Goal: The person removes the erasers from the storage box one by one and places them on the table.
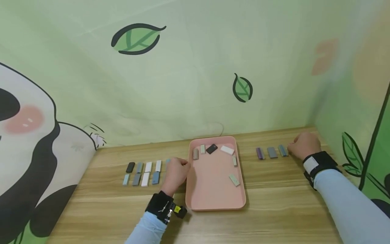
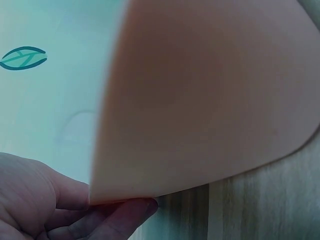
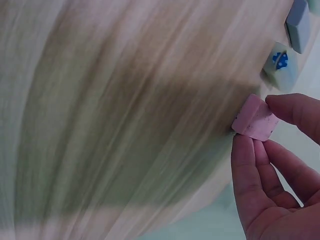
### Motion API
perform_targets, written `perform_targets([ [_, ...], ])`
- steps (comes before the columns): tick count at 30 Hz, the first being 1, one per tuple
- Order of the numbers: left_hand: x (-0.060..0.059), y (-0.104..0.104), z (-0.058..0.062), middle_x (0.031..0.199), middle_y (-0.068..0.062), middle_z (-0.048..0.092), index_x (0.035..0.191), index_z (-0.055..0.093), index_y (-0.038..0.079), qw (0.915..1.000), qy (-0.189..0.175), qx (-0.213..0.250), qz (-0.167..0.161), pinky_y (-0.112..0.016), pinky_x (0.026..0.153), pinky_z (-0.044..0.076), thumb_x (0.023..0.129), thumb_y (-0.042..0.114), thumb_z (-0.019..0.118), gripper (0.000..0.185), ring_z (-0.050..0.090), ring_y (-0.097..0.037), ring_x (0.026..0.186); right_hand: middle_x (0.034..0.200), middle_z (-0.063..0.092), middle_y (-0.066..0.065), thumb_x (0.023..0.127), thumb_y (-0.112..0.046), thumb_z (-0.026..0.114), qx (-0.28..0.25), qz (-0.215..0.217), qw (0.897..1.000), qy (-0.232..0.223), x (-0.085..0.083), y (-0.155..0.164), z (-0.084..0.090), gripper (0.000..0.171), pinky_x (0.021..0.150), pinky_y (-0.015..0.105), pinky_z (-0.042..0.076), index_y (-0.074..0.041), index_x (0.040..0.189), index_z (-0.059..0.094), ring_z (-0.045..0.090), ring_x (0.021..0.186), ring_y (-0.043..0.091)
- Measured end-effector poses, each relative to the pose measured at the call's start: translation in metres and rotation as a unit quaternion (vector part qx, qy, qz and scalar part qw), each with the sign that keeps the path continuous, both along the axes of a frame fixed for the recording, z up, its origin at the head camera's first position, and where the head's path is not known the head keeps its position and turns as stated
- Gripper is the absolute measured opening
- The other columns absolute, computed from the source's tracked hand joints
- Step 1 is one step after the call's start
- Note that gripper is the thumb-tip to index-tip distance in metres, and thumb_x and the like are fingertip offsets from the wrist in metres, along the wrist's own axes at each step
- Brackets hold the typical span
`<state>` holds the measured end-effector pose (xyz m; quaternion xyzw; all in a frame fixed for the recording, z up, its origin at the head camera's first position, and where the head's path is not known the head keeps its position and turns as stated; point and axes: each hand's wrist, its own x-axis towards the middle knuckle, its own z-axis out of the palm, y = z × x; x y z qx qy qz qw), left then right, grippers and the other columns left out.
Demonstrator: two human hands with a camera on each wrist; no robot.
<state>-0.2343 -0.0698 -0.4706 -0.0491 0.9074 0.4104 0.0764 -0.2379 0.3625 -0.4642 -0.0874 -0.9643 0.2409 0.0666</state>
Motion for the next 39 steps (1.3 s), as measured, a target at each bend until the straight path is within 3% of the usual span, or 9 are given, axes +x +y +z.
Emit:
perform_targets([
  [25,0.000,0.002,-0.001,0.049,0.001,0.039,0.066,0.067,0.006,0.9997,0.011,-0.018,0.006,-0.025,0.039,0.030,0.092,0.022,0.053,0.034,0.045,-0.016,0.042,0.082,0.066,0.027,0.076,-0.027,0.066,0.014,0.001,1.000,-0.024,-0.001,0.001,-0.007,0.041,0.057,0.040,0.044,0.012,0.087,0.067,0.060,0.080,0.042],
  [32,0.000,0.001,-0.001,0.048,0.002,0.036,0.062,0.065,0.006,0.9997,0.015,-0.018,0.007,-0.025,0.038,0.028,0.091,0.021,0.053,0.035,0.042,-0.015,0.040,0.102,0.062,0.034,0.076,-0.026,0.063,0.033,0.016,0.999,-0.012,-0.002,-0.018,0.012,0.046,0.066,0.049,0.047,0.014,0.098,0.064,0.059,0.087,0.047],
  [39,-0.001,0.001,-0.003,0.047,0.002,0.035,0.058,0.062,0.006,0.9998,0.014,-0.015,0.004,-0.024,0.037,0.028,0.092,0.021,0.053,0.037,0.040,-0.014,0.039,0.112,0.060,0.032,0.080,-0.024,0.063,0.022,0.056,0.998,0.011,-0.001,-0.074,0.042,0.047,0.079,0.054,0.046,0.012,0.110,0.060,0.060,0.094,0.043],
])
